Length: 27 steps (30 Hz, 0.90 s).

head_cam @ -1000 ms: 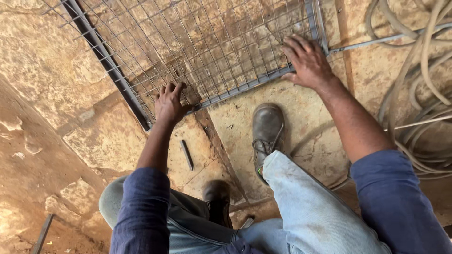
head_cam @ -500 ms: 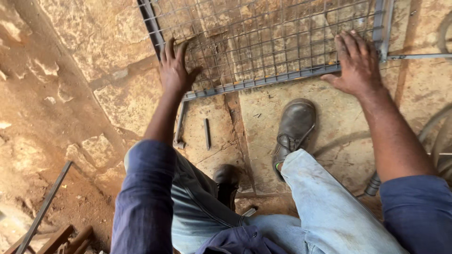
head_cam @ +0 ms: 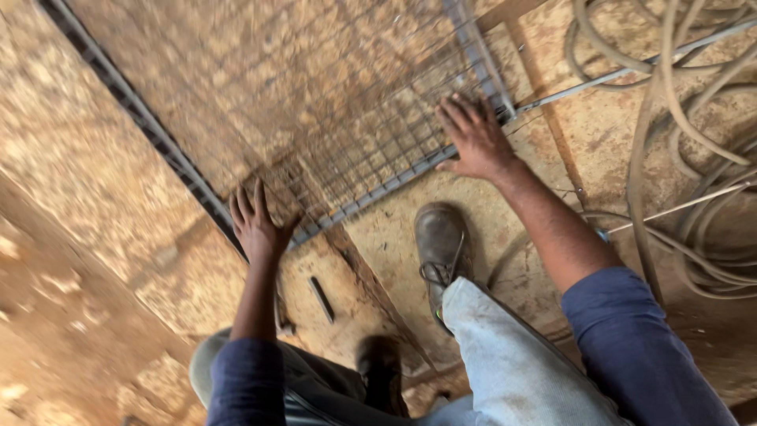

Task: The person aligns a metal mesh over a rectangular metal frame on a tiled floor and secures it using a welding tool to create multiple weld points along the edges.

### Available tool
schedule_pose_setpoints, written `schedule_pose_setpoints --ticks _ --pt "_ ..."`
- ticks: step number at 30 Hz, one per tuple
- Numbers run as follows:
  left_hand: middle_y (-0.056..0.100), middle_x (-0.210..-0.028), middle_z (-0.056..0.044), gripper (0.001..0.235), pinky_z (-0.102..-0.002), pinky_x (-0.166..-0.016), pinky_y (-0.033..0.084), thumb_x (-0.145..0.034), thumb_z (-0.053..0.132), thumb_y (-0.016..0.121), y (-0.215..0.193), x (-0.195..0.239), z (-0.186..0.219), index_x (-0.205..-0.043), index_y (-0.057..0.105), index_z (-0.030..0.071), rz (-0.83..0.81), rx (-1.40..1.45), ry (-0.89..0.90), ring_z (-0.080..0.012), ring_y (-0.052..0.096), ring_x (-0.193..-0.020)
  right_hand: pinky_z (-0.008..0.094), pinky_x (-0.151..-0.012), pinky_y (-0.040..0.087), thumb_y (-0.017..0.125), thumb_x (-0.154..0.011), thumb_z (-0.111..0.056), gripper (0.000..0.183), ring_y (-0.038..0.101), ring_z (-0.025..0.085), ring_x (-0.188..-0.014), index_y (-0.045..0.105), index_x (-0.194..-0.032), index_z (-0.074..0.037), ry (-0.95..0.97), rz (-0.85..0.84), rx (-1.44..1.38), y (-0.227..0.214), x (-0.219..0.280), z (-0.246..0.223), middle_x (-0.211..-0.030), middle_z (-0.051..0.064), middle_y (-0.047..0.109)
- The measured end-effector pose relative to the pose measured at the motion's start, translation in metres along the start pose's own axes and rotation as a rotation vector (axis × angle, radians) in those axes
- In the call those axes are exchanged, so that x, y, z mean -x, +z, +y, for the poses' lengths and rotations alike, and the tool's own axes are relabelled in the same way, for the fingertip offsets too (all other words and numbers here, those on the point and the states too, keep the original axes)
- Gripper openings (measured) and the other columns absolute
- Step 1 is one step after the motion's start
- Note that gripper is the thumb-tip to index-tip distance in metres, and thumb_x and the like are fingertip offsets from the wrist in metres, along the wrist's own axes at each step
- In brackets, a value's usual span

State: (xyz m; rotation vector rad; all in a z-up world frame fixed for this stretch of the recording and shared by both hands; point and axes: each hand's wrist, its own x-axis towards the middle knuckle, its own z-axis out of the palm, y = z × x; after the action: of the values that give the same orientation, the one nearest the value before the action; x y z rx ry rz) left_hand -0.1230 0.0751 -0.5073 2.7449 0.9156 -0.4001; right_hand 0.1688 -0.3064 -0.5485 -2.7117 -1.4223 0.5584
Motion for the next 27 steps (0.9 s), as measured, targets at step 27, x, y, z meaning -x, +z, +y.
schedule_pose_setpoints --ticks 27 --pt "0.014 -0.168 -0.024 0.116 -0.067 -0.12 0.02 -0.07 0.066 0.083 0.012 -0.007 0.207 -0.163 0.025 0.029 -0.224 -0.156 0.31 -0.0461 0.013 -0.154 0.072 -0.123 0.005 0.082 -0.071 -0.069 0.121 0.019 0.031 -0.158 0.031 -0.16 -0.005 0.033 0.074 -0.144 0.005 0.012 0.008 -0.17 0.013 0.022"
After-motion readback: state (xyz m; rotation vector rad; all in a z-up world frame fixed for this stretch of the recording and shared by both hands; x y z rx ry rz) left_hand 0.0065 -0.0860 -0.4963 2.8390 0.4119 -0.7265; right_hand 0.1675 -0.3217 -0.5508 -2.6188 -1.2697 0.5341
